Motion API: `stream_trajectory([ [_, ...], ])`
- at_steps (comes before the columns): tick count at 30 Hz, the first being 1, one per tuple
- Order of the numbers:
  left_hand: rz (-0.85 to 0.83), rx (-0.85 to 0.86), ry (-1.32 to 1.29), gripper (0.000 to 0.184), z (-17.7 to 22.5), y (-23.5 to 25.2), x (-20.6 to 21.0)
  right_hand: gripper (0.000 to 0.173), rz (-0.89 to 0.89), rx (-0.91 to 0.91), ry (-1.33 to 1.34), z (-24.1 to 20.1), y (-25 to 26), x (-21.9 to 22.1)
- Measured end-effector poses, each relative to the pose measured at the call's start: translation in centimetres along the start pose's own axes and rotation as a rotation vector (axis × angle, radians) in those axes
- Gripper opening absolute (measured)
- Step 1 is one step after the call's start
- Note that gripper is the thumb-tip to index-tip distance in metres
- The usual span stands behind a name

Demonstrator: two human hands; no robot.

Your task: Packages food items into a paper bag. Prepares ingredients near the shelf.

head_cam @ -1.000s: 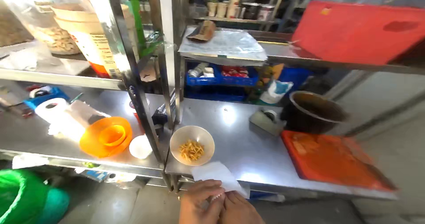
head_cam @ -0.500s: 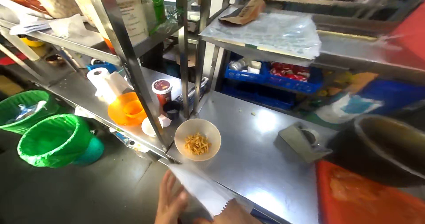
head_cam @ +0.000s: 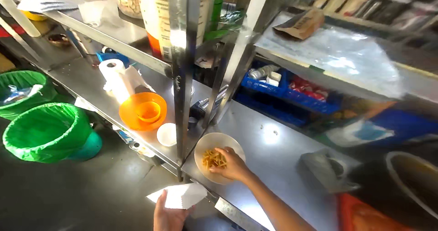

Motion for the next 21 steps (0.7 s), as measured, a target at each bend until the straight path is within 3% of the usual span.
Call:
stream_trajectory([
  [1,0.02,-0.023,0.002,0.072,0.1,0.5,0.0,0.103,-0.051,0.074,-0.095,0.4,2.4,1.9],
  [2,0.047,-0.046,-0.005,0.07,0.2,1.2,0.0,0.105,-0.088,0.126,-0.153,0.4,4.2,3.7],
  [4,0.108,-0.079,-0.014,0.07,0.3,2.3,0.2,0.083,-0.102,0.158,-0.209,-0.4,5.8,6.1],
  [7,0.229,-0.094,-0.003,0.074,0.4,2.9,1.1,0.054,-0.003,0.043,-0.217,-1.1,6.0,7.0],
  [11,0.288,-0.06,0.035,0.071,0.9,2.8,3.6,0.043,-0.022,0.001,-0.235,-1.8,6.0,3.4],
  [16,0.312,0.042,0.053,0.065,0.9,3.0,6.0,0.046,-0.121,0.055,-0.186,-2.0,6.1,-0.1],
  [21,0.364,0.131,0.036,0.074,-0.6,2.4,6.9,0.047,-0.269,-0.012,0.249,-1.9,5.1,-3.3],
])
Point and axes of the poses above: each hand's wrist, its own y-axis towards the middle knuckle, its own x-axis out of the palm, z = x × y, the point moved 3 cm from there along y, towards the middle knuckle, and after that the axes turned 13 degrees about x, right-handed, at the moved point
